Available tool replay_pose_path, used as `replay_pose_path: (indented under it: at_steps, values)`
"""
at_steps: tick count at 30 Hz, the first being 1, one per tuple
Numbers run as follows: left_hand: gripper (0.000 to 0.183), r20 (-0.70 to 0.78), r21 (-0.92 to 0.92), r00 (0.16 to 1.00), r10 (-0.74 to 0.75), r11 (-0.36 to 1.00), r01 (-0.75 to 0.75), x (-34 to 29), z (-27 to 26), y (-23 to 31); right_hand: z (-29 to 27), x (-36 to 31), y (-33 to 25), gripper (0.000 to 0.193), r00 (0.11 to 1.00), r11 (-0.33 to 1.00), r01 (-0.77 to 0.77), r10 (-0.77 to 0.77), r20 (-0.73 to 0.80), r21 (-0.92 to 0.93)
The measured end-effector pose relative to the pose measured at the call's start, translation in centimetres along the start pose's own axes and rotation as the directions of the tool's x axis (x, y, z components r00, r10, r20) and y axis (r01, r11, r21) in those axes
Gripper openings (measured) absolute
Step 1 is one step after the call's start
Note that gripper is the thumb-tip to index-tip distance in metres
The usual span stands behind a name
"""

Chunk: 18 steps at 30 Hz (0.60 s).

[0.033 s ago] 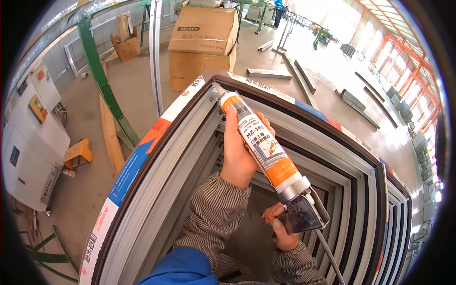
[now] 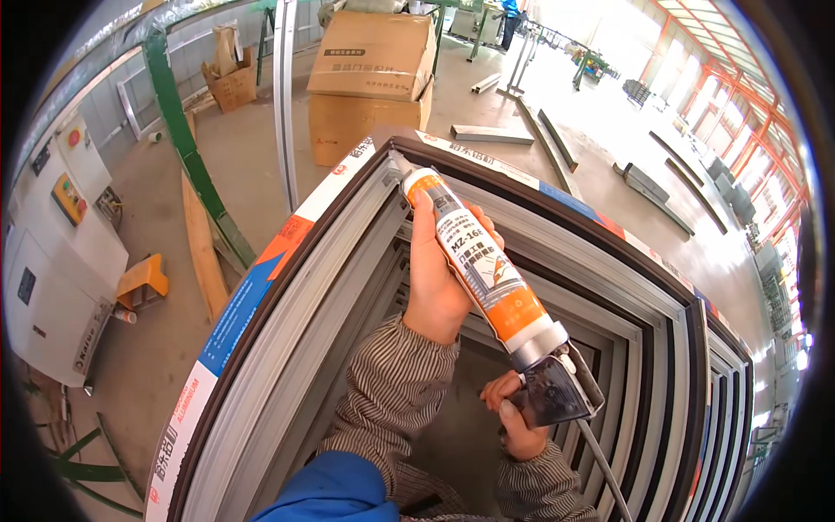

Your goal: Applying sealant to the inner corners of stacked metal window frames using a caulking gun and then smoothing it with a finger.

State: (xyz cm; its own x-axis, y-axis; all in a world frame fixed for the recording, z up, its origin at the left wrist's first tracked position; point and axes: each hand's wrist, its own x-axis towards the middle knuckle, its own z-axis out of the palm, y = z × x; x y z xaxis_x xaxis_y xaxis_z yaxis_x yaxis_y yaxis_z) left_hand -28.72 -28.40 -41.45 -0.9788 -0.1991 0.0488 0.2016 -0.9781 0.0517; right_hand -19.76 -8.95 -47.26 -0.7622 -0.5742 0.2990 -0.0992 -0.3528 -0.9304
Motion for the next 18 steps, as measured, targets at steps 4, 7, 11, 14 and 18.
replay_pose_path:
  at_steps: [4, 7, 11, 14, 18]
  values:
    - [0.056, 0.051, 0.027, 0.999, -0.013, 1.000, 0.011, 0.1, -0.3, -0.4, 0.0, -0.2, -0.8, 0.017, 0.995, 0.995, -0.074, 0.069, -0.077, -0.070]
    - [0.059, 0.048, -0.038, 0.999, -0.009, 0.999, 0.011, 0.2, -0.6, -0.8, -0.8, -0.1, -1.1, 0.016, 0.997, 0.994, -0.062, 0.058, -0.045, -0.088]
    - [0.061, 0.010, 0.065, 1.000, -0.015, 0.998, 0.014, 0.4, -0.9, -0.7, -1.2, -0.1, -1.1, 0.013, 0.996, 0.998, -0.053, 0.056, -0.071, 0.042]
    - [0.061, 0.040, -0.017, 0.999, -0.024, 1.000, 0.025, 0.7, -0.9, -0.7, -1.0, 0.1, -1.4, 0.013, 0.991, 0.997, -0.064, 0.068, -0.112, 0.043]
    - [0.063, 0.095, -0.008, 0.995, -0.042, 0.999, 0.043, 0.8, -0.7, -0.7, -0.2, 0.7, -4.0, 0.013, 0.986, 0.993, -0.115, 0.117, -0.120, 0.019]
